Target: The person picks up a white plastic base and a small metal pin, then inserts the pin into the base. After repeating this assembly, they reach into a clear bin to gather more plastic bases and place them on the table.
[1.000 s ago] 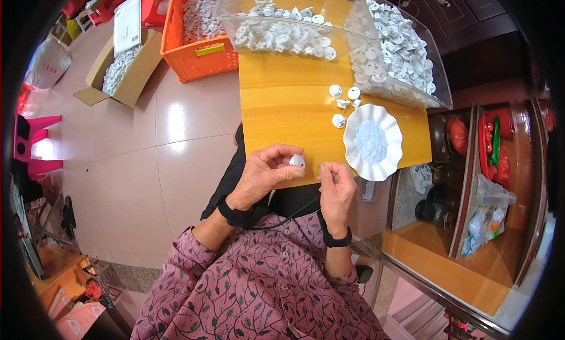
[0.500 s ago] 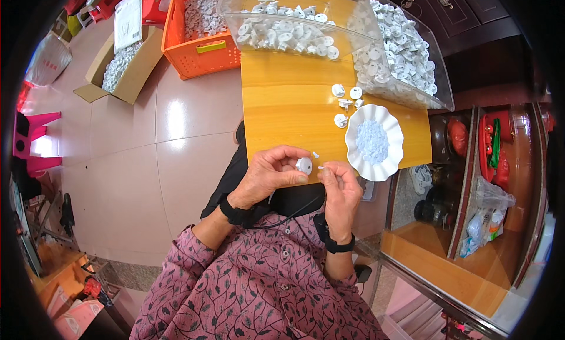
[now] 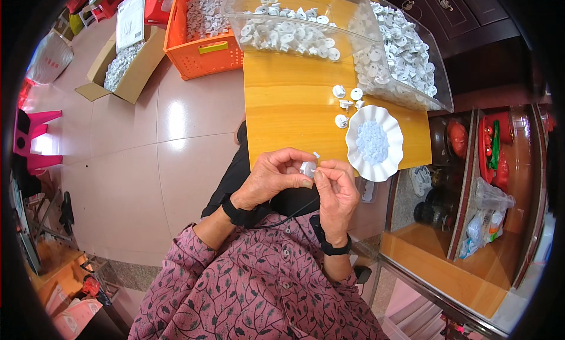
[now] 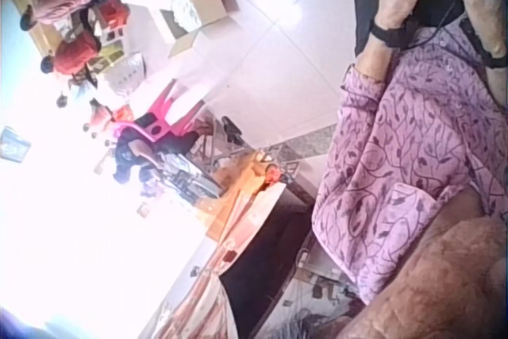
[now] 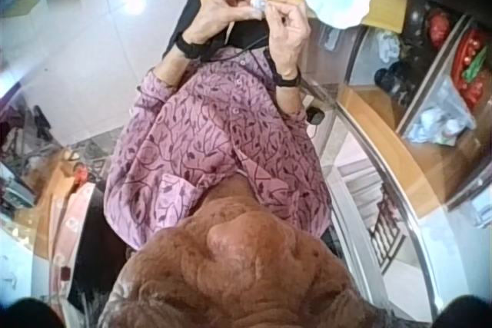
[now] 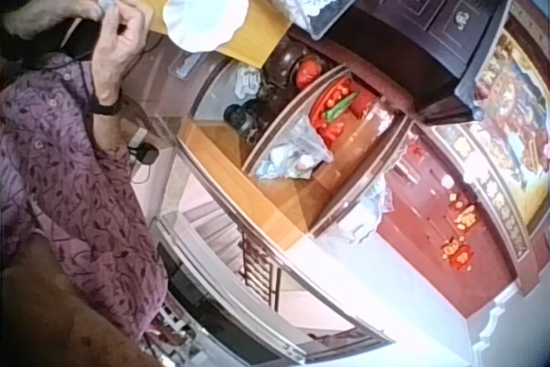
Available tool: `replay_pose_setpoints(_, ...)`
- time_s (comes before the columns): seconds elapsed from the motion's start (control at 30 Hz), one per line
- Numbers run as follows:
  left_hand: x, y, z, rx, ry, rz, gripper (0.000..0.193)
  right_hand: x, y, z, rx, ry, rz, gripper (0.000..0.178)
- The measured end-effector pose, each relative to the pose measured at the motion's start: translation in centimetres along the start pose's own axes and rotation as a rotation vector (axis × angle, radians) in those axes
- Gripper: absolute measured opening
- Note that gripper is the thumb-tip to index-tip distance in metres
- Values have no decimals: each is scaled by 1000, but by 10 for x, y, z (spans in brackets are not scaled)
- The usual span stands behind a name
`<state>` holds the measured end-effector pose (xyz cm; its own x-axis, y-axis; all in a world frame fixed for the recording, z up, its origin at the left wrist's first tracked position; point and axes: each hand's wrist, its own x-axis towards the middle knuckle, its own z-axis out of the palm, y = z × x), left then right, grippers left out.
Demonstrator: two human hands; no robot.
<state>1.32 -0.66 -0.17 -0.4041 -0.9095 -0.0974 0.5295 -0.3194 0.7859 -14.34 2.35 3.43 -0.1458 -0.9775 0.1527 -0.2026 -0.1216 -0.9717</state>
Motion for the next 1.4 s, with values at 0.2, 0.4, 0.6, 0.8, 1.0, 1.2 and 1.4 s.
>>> replay_pose_setpoints(0.2, 0, 0, 0, 7, -16, -5, 40, 2, 4, 0, -43, 3, -40, 6)
replay_pose_setpoints(0.4, 0, -2, -1, 36, -14, 3, 39, 2, 3, 0, -52, 12, -46, 7)
replay_pose_setpoints(0.6, 0, -2, -2, 38, -11, 9, 40, 2, -2, 1, -178, 8, -121, 8)
replay_pose_setpoints(0.8, 0, -2, -2, 65, -16, 12, 41, 1, -4, 0, -245, -18, -149, 8)
replay_pose_setpoints(1.0, 0, -2, -2, 63, -16, 21, 40, 1, -5, 2, -339, -20, -226, 6)
replay_pose_setpoints(1.2, -1, -3, -4, 29, -5, -8, 40, 0, -6, 4, -347, -25, -220, 7)
replay_pose_setpoints(1.4, -2, -1, -3, 8, -16, 2, 40, -1, -5, 4, -298, -13, -152, 7)
